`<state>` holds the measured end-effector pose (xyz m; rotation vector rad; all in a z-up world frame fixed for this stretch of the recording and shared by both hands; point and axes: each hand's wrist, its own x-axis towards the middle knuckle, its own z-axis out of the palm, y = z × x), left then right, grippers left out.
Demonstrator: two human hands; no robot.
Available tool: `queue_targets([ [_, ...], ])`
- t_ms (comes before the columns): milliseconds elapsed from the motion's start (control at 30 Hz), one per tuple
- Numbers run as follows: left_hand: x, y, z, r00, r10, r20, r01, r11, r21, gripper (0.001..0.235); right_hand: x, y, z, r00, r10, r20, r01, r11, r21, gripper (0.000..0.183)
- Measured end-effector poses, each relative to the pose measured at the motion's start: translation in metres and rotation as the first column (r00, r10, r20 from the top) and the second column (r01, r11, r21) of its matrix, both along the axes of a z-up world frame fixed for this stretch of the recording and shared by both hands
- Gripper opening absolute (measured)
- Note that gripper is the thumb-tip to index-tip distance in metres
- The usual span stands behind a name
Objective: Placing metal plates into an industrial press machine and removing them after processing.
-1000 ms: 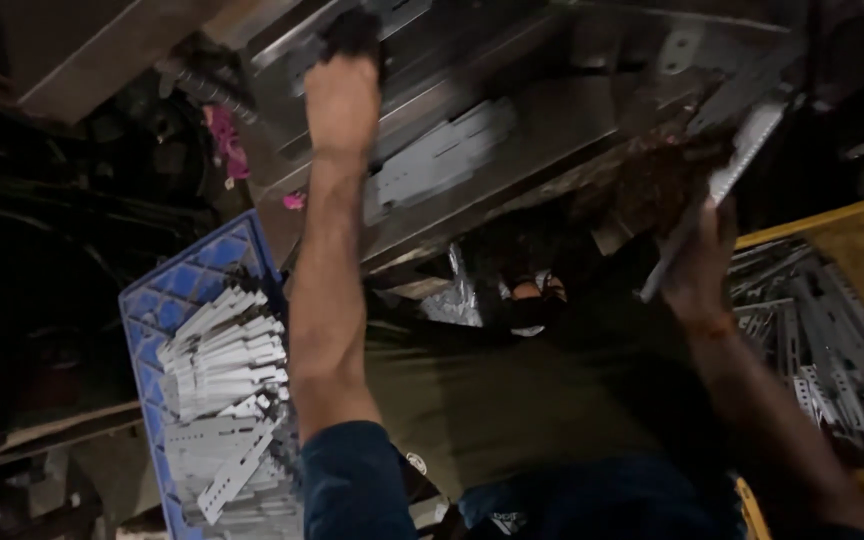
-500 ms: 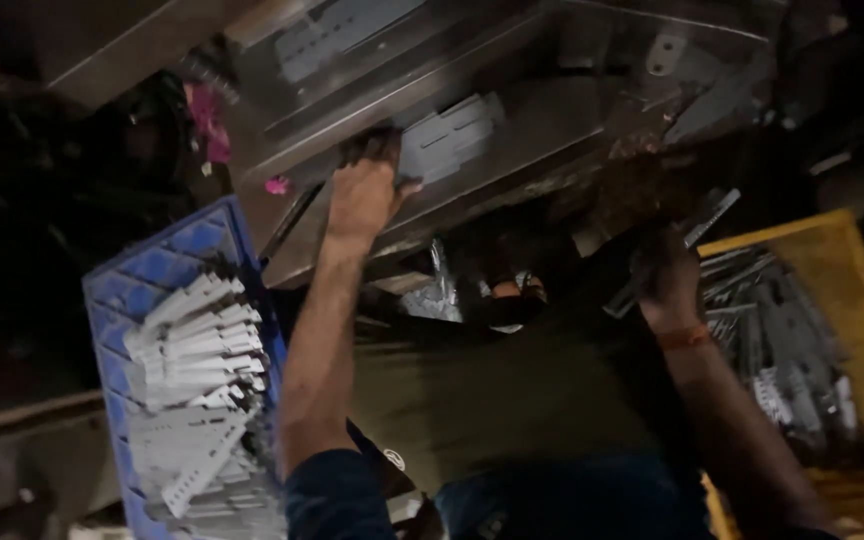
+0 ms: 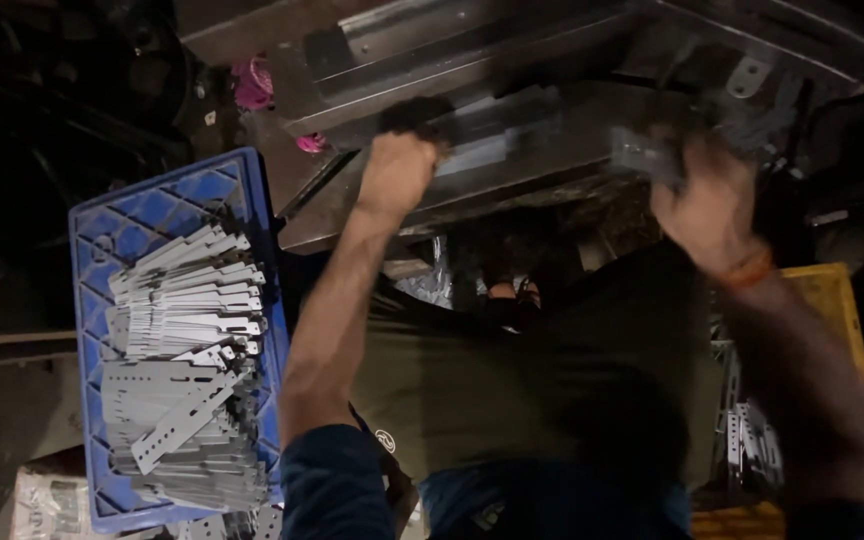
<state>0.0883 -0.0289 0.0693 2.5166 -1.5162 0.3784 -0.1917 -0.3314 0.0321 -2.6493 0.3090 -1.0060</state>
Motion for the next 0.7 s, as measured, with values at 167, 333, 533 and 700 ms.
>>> queue_targets([
  [167,-0.022,0.006,0.000,0.994,-0.068,0.083,0.074,0.995,-0.071,0.033,0.082,0.018,0.063,0.971,0.213,-0.109,-0.238,0.902,-0.361,0.039],
  [333,-0.039,0.004,0.010,0.990,-0.108,0.088,0.121,0.979,-0.163,0.026,0.168,0.056,0.103,0.969,0.237,-0.070,-0.237,0.812,-0.534,0.040],
  [533,-0.043,0.003,0.021,0.994,-0.100,-0.049,0.097,0.993,-0.075,0.029,0.237,0.060,0.076,0.926,0.377,-0.009,-0.360,0.876,-0.320,0.024],
  [700,-0.038,0.011,0.018,0.992,-0.118,-0.035,0.115,0.991,-0.073,0.036,0.206,0.066,0.087,0.960,0.277,-0.027,-0.255,0.837,-0.485,0.014],
])
